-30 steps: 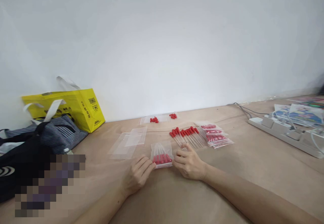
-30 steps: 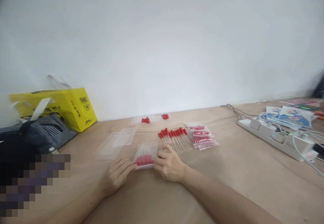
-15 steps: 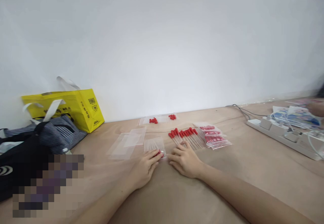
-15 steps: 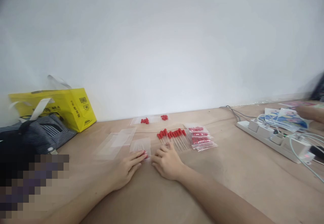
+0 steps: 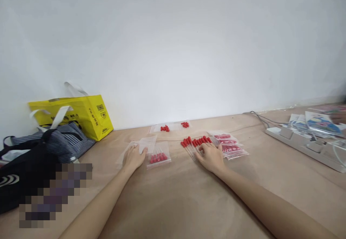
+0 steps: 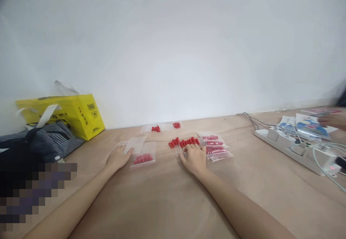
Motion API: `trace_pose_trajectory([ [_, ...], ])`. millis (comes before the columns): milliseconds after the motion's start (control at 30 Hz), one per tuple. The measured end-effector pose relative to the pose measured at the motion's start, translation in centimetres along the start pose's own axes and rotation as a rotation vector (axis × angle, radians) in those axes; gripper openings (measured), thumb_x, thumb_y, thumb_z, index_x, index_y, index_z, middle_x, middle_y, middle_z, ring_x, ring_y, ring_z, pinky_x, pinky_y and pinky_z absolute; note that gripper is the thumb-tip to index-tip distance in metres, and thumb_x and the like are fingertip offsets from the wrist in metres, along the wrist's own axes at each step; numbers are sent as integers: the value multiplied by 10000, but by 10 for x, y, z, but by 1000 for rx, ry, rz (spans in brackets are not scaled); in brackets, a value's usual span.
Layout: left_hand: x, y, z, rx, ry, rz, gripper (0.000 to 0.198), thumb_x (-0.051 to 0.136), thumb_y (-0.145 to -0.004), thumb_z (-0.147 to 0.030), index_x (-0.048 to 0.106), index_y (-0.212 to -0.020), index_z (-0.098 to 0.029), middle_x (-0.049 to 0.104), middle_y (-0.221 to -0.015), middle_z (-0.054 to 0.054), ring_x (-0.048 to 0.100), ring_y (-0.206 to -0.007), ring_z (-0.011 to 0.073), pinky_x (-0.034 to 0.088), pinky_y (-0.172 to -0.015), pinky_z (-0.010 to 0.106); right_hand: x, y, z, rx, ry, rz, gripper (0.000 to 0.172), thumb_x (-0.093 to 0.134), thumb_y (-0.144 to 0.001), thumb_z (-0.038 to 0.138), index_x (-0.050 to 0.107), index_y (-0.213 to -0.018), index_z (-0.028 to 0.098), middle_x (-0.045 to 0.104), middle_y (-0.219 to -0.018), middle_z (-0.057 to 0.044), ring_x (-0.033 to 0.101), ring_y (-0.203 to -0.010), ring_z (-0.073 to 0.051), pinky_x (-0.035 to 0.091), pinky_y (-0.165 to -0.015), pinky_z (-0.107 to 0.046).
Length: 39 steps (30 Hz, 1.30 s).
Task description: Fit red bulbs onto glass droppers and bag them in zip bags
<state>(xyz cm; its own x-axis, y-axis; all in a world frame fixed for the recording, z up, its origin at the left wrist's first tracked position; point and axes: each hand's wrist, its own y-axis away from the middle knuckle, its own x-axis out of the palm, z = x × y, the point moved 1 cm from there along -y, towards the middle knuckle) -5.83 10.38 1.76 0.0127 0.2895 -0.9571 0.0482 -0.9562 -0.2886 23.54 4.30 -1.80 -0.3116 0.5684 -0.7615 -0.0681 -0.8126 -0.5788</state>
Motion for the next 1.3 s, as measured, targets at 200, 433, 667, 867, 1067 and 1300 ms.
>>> trace_pose_trajectory([
  [200, 12, -15, 10, -113, -20, 93, 364, 402, -771, -374, 678, -796, -138, 672, -892, 166, 617, -826, 311, 460, -642, 367, 3, 4, 7, 12, -60, 45, 159, 503, -754, 325, 574, -709, 191, 648, -781, -30, 510, -792, -190, 196, -674, -313],
  [433, -3, 0, 2, 30, 4, -102, 328, 344, -836, -254, 662, -864, -180, 662, -988, 100, 572, -967, 248, 373, -875, 399, 1, 6, 7, -4, -82, 29, 131, 487, -767, 254, 586, -704, 195, 641, -773, -20, 500, -800, -175, 196, -677, -309],
  [667, -15, 77, -30, 930, 388, -54, 292, 372, -853, -251, 644, -959, -255, 653, -1030, 17, 543, -1043, 177, 348, -967, 393, -5, 9, 7, -120, -238, 51, 155, 484, -776, 239, 568, -659, 182, 615, -696, -8, 504, -728, -156, 243, -677, -295],
  [867, -19, 114, -49, 885, 462, 212, 378, 445, -825, -399, 489, -1180, -279, 486, -1255, 30, 379, -1197, 240, 295, -1000, 469, -23, 27, 11, -347, -499, 235, 125, 506, -772, 244, 576, -685, 188, 575, -647, -2, 502, -689, -146, 334, -670, -276],
  [1067, -19, 109, -51, 816, 369, 368, 567, 414, -800, -516, 274, -1305, -300, 268, -1388, 37, 232, -1265, 266, 192, -1020, 521, -30, 38, 14, -516, -540, 382, 157, 478, -795, 253, 625, -792, 199, 575, -742, -31, 494, -732, -152, 369, -706, -305],
  [1300, -20, 111, -52, 838, 391, 382, 592, 418, -802, -506, 242, -1320, -280, 271, -1386, 43, 237, -1267, 246, 173, -1035, 499, -33, 38, 22, -669, -712, 487, 321, 434, -810, 398, 629, -913, 165, 598, -895, -77, 528, -811, -170, 389, -763, -315],
])
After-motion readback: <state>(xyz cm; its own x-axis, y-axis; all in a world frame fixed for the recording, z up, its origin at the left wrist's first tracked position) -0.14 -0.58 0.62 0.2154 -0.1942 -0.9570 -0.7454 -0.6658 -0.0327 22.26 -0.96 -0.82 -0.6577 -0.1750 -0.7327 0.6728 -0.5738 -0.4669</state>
